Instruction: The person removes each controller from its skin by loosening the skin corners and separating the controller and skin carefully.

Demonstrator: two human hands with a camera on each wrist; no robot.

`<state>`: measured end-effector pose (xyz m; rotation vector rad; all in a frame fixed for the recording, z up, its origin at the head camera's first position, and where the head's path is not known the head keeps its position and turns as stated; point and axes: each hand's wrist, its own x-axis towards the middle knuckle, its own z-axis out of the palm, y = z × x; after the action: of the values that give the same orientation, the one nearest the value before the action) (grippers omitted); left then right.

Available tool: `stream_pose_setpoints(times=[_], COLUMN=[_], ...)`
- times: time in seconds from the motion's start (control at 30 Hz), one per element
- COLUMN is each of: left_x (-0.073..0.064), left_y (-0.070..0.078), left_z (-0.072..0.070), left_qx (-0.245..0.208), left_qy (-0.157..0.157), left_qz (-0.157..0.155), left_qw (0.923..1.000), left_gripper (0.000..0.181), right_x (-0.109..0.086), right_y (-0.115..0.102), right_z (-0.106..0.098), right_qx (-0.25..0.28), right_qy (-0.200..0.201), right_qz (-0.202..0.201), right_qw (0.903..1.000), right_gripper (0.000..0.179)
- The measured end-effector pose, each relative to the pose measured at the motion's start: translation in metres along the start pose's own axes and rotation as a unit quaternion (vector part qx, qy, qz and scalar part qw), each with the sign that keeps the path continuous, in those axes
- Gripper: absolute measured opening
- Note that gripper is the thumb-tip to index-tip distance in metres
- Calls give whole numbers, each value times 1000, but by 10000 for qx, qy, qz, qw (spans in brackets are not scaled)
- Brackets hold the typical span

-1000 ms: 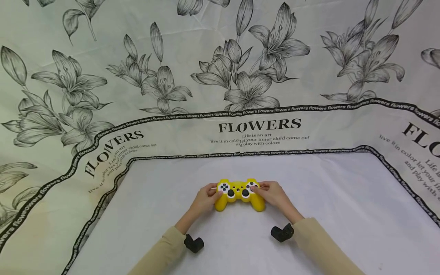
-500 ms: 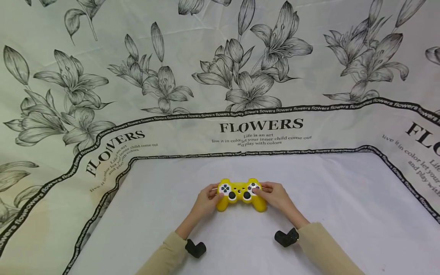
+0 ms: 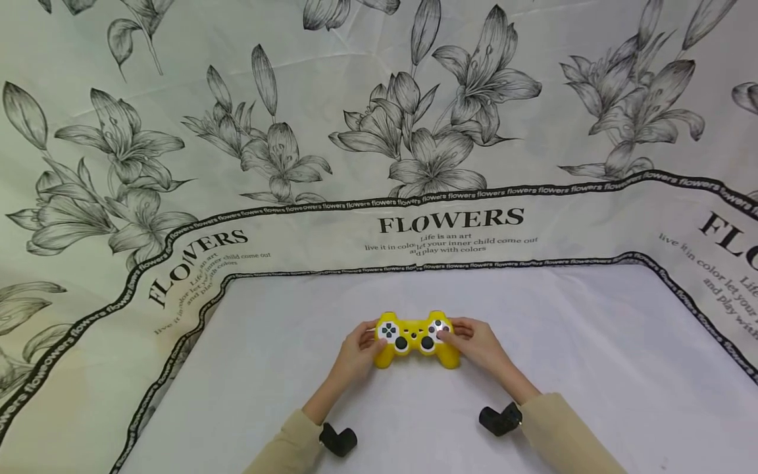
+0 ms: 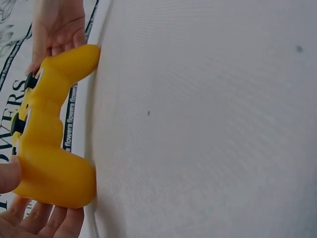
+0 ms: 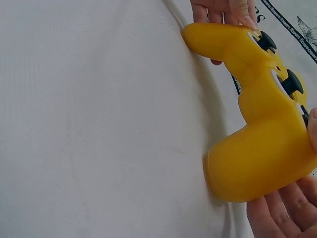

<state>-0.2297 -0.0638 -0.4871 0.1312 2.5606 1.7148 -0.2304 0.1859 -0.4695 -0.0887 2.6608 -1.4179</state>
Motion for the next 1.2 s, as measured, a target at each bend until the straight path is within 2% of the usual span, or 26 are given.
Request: stream_pose_setpoints(times=[0.33,0.6,0.8,0.97,1.07,1.2], left_x=[-6,-10,-11,-10,-6,0], left_y=[0,7,12,12,13,15], left_z=[-3,-4,-2,-3,-4,-6], left_qx=[-142,-158,-183,-189,-264,-440], left_qy=[-106,-13,-63,-85,-147,-183], left_qz=[261,-24,-12,24,130,316], left_qw=[9995,9999,9998,9998,9995,9984], left_gripper=[41,45,46,46,47,49], right_x=[-9,-14,-17,-17,-17,-13], right_y=[-3,-4,2,4,2,-1], right_z=[0,-3,-9,-14,-17,-20], right_qx=[61,121,157,154,125,73], right_qy=[100,-59,-268,-452,-414,-255], right_qz=[10,-197,-326,-792,-1122,-1236], right_qw=[9999,9997,9990,9957,9927,9920], right_gripper=[68,64,64,62,59,58])
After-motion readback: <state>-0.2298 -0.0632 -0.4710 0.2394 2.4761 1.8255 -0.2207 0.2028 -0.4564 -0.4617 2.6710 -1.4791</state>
